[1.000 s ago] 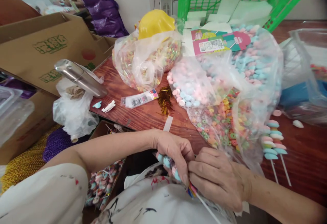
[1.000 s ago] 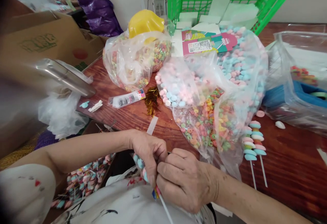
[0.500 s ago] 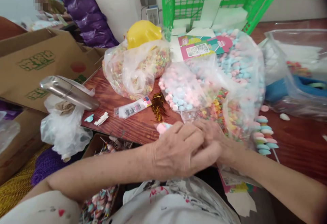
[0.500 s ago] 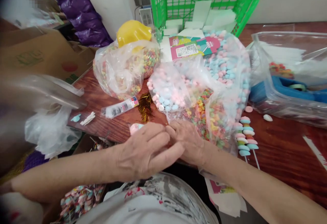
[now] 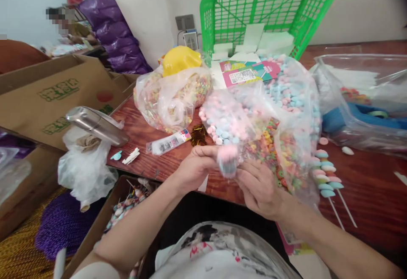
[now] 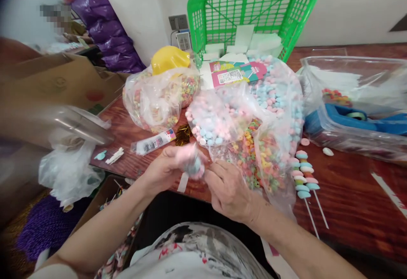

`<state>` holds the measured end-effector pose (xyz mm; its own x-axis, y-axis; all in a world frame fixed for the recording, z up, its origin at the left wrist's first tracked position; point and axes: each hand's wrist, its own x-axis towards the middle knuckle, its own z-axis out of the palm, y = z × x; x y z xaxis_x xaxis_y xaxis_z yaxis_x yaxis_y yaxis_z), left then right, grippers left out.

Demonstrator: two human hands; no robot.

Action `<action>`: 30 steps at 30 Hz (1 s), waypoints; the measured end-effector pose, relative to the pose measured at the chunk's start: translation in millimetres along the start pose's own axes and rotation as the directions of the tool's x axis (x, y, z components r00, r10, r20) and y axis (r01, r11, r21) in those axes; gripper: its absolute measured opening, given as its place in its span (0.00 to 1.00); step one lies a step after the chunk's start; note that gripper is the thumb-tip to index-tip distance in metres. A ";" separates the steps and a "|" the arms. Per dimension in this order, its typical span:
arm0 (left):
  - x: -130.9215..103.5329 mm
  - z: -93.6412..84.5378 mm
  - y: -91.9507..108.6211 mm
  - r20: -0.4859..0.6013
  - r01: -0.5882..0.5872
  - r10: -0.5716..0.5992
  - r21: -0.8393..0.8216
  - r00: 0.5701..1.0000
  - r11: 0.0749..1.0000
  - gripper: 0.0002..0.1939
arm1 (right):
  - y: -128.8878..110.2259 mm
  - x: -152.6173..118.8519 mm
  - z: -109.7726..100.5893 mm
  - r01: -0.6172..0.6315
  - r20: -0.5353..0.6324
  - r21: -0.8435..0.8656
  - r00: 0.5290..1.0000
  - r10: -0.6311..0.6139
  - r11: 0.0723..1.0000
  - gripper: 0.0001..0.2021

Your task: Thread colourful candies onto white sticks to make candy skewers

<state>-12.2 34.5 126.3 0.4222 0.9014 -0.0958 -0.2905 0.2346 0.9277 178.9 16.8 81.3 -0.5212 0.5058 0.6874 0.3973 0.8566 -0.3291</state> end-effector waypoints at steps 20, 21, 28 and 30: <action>-22.9 4.3 -50.9 -0.221 -0.097 0.074 -0.094 0.972 0.991 0.30 | -9.2 -2.3 26.0 -0.338 -0.125 0.269 0.917 0.380 0.902 0.09; -28.2 6.1 -52.7 -0.166 0.002 -0.025 -0.139 0.986 0.990 0.28 | -9.8 -1.7 28.6 -0.285 -0.151 0.209 0.936 0.319 0.936 0.09; -55.4 -5.9 -57.7 -0.142 0.023 0.014 0.260 0.990 0.965 0.09 | -23.1 -2.8 54.0 -0.283 -0.083 0.231 0.948 0.309 0.931 0.10; -61.5 -13.7 -57.1 -0.135 -0.095 0.214 0.590 0.967 0.802 0.07 | -27.9 -4.1 61.4 -0.491 0.068 0.485 0.846 0.528 0.724 0.09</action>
<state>-33.3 -29.3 74.2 0.2301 0.9715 0.0575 0.2337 -0.1125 0.9658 123.5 -2.8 48.0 -0.2824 0.8875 0.3641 0.1770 0.4213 -0.8895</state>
